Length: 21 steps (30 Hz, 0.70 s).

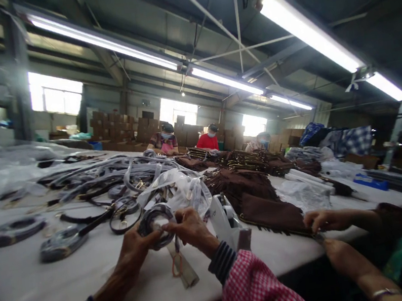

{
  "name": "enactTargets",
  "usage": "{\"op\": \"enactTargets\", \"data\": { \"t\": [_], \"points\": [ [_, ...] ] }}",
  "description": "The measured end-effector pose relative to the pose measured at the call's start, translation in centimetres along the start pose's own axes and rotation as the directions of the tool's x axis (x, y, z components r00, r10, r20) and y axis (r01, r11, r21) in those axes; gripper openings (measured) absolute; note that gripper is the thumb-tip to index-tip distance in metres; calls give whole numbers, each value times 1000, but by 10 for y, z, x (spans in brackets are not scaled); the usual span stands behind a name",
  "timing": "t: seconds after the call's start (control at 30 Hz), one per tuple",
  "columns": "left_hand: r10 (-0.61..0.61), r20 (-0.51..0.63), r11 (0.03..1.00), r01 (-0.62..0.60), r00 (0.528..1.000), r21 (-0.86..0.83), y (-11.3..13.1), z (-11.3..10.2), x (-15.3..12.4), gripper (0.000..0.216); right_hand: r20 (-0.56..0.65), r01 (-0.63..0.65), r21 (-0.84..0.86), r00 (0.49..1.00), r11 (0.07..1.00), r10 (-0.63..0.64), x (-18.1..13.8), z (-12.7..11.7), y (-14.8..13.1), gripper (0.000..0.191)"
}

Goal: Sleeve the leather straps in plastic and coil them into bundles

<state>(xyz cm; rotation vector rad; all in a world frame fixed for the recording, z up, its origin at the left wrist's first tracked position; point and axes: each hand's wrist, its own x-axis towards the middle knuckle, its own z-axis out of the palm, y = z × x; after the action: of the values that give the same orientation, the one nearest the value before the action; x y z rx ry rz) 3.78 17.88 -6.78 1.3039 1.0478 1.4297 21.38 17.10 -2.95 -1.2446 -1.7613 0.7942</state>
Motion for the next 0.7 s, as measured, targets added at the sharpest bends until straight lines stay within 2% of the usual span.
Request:
{"op": "enactTargets", "data": {
  "t": [0.07,0.13,0.2,0.3,0.37,0.43,0.47,0.57,0.63,0.7],
  "points": [
    [8,-67,998,-4,998,55,2,-2,1,47,29,5,17,1000,1000,-5,2,4,-4,43],
    [19,-74,999,-16,997,50,5,-4,0,49,61,-12,31,998,999,10,2,5,-10,43],
    [43,3,999,-43,999,-32,9,-7,-3,51,99,-43,51,994,998,38,2,2,-17,43],
    [44,107,977,-20,993,-213,13,-12,-6,49,184,-92,133,981,987,67,2,-9,-26,42],
    [27,29,951,-16,999,-307,15,-15,-4,46,283,-123,153,956,981,75,9,-16,-34,42],
    [6,-139,924,-59,990,-378,15,-19,2,46,325,-95,97,944,991,59,27,-22,-47,43],
    [-12,-227,912,-82,974,-401,14,-21,5,46,299,-56,68,954,996,33,42,-23,-56,43],
    [-61,-410,933,-95,910,-348,12,-29,14,46,66,110,48,991,993,-113,101,-28,-87,40],
    [-22,-452,979,-74,892,-192,9,-33,18,46,-41,185,52,982,981,-183,137,-31,-101,35],
    [42,-426,998,-54,904,-18,6,-35,20,46,-90,224,13,971,974,-222,152,-30,-100,37]
  ]
}}
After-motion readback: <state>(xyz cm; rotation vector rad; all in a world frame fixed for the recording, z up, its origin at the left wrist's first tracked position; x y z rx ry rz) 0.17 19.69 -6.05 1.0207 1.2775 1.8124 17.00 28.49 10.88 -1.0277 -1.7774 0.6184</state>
